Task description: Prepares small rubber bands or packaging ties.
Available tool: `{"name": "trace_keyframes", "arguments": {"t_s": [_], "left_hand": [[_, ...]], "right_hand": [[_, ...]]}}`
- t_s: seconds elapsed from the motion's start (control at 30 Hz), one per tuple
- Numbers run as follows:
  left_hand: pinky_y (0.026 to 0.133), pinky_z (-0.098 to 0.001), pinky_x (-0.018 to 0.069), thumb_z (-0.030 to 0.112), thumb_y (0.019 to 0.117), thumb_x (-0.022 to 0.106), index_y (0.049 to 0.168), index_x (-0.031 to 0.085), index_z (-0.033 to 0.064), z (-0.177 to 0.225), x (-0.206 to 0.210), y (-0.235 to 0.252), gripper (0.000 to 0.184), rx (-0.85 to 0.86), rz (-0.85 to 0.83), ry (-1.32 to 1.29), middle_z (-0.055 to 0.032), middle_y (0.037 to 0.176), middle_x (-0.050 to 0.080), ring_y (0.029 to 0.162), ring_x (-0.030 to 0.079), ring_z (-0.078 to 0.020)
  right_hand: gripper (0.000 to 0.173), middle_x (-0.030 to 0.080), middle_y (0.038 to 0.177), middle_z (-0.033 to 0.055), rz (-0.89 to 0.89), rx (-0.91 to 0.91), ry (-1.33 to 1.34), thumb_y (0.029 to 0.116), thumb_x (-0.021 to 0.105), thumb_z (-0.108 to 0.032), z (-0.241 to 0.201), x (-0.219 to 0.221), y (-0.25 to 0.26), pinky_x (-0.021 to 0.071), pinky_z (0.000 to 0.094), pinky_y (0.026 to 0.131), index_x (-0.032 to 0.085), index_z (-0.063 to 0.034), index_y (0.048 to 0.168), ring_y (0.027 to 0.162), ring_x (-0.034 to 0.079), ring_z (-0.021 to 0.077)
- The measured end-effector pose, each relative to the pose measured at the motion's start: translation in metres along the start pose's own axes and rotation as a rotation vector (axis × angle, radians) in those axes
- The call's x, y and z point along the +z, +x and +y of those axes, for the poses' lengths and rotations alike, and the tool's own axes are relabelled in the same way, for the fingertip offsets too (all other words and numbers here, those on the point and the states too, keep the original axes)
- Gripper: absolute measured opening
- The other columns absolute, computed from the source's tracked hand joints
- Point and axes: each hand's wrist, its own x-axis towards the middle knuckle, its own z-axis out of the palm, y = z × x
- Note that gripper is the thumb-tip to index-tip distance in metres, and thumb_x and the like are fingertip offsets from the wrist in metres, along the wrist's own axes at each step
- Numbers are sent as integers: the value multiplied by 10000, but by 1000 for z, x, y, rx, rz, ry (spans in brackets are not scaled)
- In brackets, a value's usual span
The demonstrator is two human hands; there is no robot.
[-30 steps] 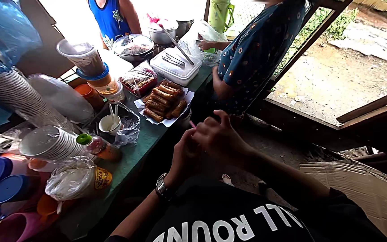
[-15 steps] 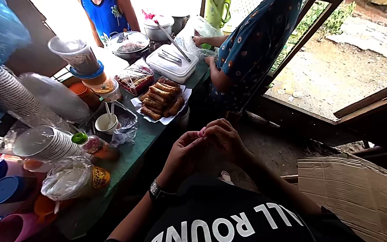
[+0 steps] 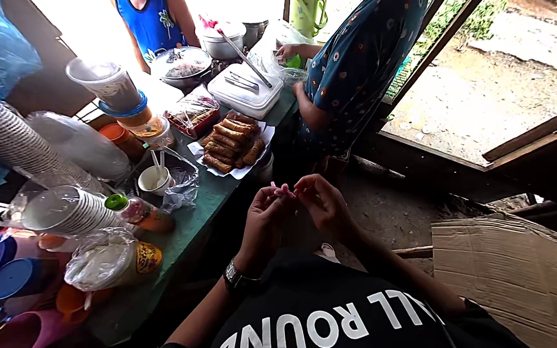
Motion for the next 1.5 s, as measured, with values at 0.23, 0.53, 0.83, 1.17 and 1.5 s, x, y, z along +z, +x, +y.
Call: {"name": "trace_keyframes", "arguments": {"t_s": [0.23, 0.53, 0.83, 1.17, 1.5], "left_hand": [[776, -286, 615, -31, 1004, 551, 1032, 619, 3, 8, 7, -1, 81, -84, 20, 113, -105, 925, 724, 809, 723, -145], [765, -267, 600, -42, 990, 560, 1025, 648, -6, 11, 3, -1, 100, -123, -63, 199, -81, 895, 710, 785, 696, -120], [823, -277, 596, -43, 1004, 514, 1039, 574, 11, -21, 5, -1, 89, 204, -29, 346, -16, 887, 680, 830, 686, -90], [792, -271, 596, -33, 1037, 484, 1086, 545, 48, -11, 7, 5, 112, -94, 118, 21, -65, 921, 687, 808, 692, -125], [726, -240, 572, 16, 977, 630, 1006, 640, 34, 3, -7, 13, 35, -47, -103, 457, -23, 837, 689, 735, 656, -79]], "right_hand": [[161, 738, 1023, 25, 89, -271, -332, 1011, 627, -215, 11, -3, -5, 530, 365, 934, 744, -104, 1022, 1011, 680, 128], [177, 702, 961, 13, 183, -426, -670, 1035, 544, -235, 16, 2, -12, 422, 383, 975, 700, -152, 1023, 972, 633, 162], [171, 623, 832, 55, 192, 103, -212, 999, 534, -157, -3, 26, -9, 507, 291, 752, 627, -27, 938, 780, 611, 105], [167, 678, 914, 33, -12, 492, 234, 1016, 584, -128, -5, 9, -3, 554, 224, 776, 635, -1, 1113, 808, 650, 39], [96, 692, 850, -5, -6, 407, 179, 1002, 630, -108, -5, -5, 3, 556, 199, 742, 689, -37, 1028, 760, 652, 21]]}}
